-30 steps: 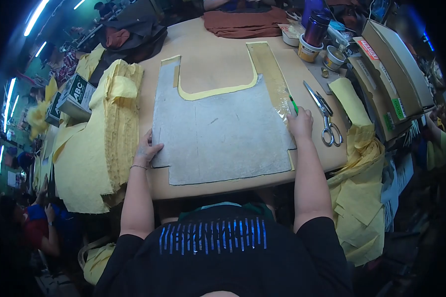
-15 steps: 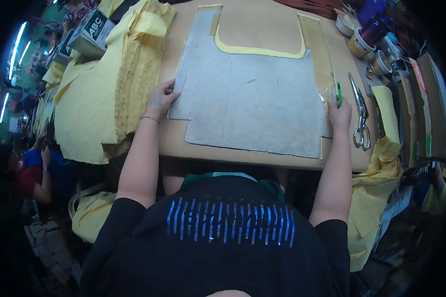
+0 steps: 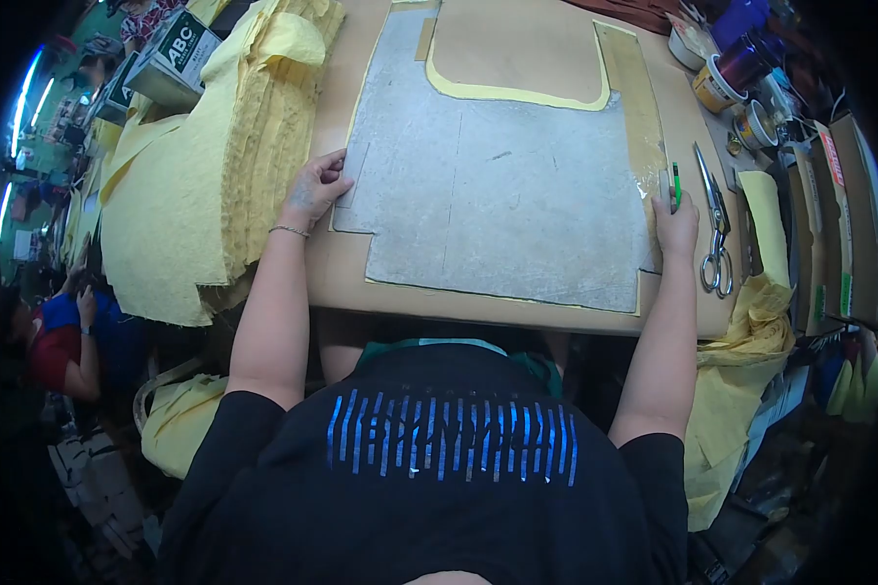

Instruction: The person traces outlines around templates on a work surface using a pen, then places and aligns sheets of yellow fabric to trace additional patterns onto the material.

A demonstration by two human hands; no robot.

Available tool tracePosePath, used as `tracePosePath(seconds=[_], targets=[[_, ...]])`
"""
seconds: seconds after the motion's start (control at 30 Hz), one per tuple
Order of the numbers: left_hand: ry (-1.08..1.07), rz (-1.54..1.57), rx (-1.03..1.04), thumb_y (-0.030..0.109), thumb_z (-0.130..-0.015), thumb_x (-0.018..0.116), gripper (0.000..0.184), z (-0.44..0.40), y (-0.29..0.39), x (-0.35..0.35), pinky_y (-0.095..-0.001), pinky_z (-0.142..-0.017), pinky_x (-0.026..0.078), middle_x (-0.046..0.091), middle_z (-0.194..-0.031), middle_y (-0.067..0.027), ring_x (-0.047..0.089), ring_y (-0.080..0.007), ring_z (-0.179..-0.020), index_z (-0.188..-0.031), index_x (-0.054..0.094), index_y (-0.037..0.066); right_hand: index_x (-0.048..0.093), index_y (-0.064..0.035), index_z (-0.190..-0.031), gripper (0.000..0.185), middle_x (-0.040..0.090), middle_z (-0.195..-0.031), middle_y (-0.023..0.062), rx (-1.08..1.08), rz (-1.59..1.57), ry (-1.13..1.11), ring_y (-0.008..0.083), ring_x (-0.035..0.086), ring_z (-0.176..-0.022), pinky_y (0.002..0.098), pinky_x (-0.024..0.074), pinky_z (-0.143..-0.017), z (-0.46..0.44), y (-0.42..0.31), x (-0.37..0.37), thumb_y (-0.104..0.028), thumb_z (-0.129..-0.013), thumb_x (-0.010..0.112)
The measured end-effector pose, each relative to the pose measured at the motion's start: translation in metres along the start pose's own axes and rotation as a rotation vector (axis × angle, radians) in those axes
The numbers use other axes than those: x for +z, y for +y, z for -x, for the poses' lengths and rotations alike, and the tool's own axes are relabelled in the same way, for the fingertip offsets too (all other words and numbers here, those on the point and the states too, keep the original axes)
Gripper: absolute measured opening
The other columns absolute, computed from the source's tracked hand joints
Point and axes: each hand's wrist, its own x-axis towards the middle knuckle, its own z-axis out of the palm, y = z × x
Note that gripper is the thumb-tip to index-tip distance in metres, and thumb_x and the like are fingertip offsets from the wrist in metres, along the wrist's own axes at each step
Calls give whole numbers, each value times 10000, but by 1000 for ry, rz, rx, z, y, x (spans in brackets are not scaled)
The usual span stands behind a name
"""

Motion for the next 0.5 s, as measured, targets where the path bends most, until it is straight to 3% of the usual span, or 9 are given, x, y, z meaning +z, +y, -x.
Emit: tracePosePath(seconds=[0.37, 0.5], targets=[[58, -199, 58, 25, -660, 640, 460, 6, 14, -1, -250, -712, 447, 513, -869, -76, 503, -133, -723, -1105, 527, 57, 525, -10, -989, 392, 547, -890, 219, -90, -47, 61, 365, 532, -825, 405, 426, -741, 3, 0, 2, -243, -697, 645], [18, -103, 18, 20, -650, 647, 500, 1, 4, -3, -238, -704, 448, 524, -897, -55, 505, -115, -737, -1129, 510, 56, 522, 4, -920, 386, 560, -853, 214, -88, -6, 42, 359, 535, -819, 402, 429, -731, 0, -2, -1, -242, -661, 670]])
